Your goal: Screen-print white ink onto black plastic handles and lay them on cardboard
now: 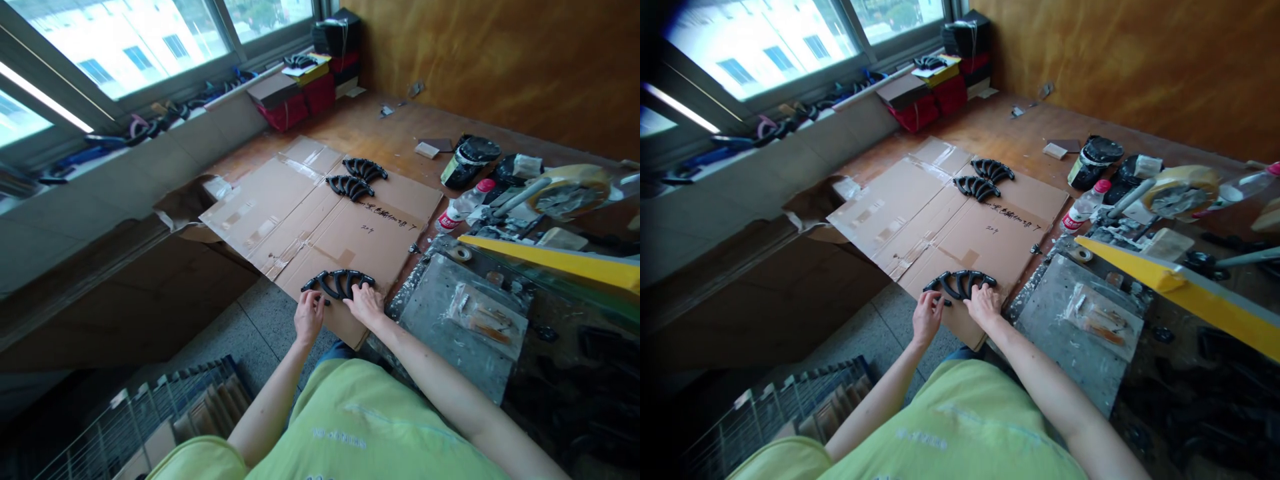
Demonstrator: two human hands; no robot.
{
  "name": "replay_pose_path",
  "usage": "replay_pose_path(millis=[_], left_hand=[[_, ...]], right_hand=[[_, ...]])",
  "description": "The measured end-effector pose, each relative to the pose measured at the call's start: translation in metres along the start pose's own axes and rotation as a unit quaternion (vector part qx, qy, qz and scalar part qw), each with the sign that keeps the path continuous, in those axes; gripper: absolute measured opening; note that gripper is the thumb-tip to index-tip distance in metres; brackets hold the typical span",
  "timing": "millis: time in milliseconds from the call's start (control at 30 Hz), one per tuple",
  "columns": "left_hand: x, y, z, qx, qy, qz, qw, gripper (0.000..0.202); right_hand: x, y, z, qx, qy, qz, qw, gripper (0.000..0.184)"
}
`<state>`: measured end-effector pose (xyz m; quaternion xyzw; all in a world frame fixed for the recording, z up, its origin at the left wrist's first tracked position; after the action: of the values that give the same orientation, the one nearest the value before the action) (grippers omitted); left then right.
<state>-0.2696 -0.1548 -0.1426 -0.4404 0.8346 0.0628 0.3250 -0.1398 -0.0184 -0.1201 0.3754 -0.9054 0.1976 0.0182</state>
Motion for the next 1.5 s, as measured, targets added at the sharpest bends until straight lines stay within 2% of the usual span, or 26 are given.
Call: replay_pose_path(millis=[67,200,433,567,667,833,933,1067,1167,1300,1400,1500], left_hand=[[-0.016,-0.003,0.006,0.001,-0.002,0.048,0.999,0.039],[-0.022,0.005,0.019,0.043,0.047,0.027,0.998,0.041],[-0.021,0.006,0.012,0.050,0.092,0.032,0.994,0.039],[-0.026,0.006,0.018,0.048,0.100,0.042,0.993,0.039],[-0.032,0.013,0.023,0.042,0.094,0.065,0.993,0.039],[-0.038,0.033,0.017,0.033,0.101,0.118,0.987,0.038],[-0.041,0.035,0.008,0.016,0.132,0.137,0.982,0.039],[-0.050,0.017,0.002,-0.037,0.176,0.142,0.973,0.044],[-0.063,0.004,0.015,-0.020,0.180,0.136,0.974,0.051],[-0.079,0.009,0.030,0.020,0.191,0.103,0.976,0.047],[-0.085,0.019,0.032,0.030,0.200,0.088,0.975,0.037],[-0.087,0.032,0.028,0.029,0.200,0.111,0.973,0.034]], right_hand=[[0.004,0.004,0.000,-0.003,-0.007,0.012,1.000,0.044],[0.006,0.012,0.001,-0.003,0.006,0.030,1.000,0.044],[0.001,0.014,0.003,0.003,0.025,0.051,0.998,0.041],[0.002,0.013,0.004,0.000,0.026,0.050,0.998,0.041],[0.004,0.013,0.005,0.005,0.040,0.048,0.998,0.040],[0.004,0.016,0.006,0.012,0.128,0.051,0.990,0.043],[-0.002,0.018,0.008,0.002,0.205,0.055,0.977,0.049],[-0.013,0.016,0.018,-0.023,0.315,0.074,0.946,0.050],[-0.020,0.014,0.028,-0.044,0.381,0.104,0.918,0.050],[-0.021,0.017,0.035,-0.062,0.423,0.125,0.895,0.050],[-0.019,0.020,0.036,-0.064,0.437,0.127,0.888,0.050],[-0.016,0.026,0.037,-0.067,0.452,0.128,0.880,0.050]])
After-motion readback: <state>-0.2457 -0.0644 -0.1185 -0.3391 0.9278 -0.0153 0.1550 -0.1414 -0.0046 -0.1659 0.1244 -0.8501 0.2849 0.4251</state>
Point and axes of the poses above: each hand's wrist, its own y-axis towards the middle knuckle, its own z-axis out of the palm, x = y × z, the point moved 10 cm from there along y, towards the middle knuckle, and after that the axes turned 3 degrees about -z, right-handed, at the moved point
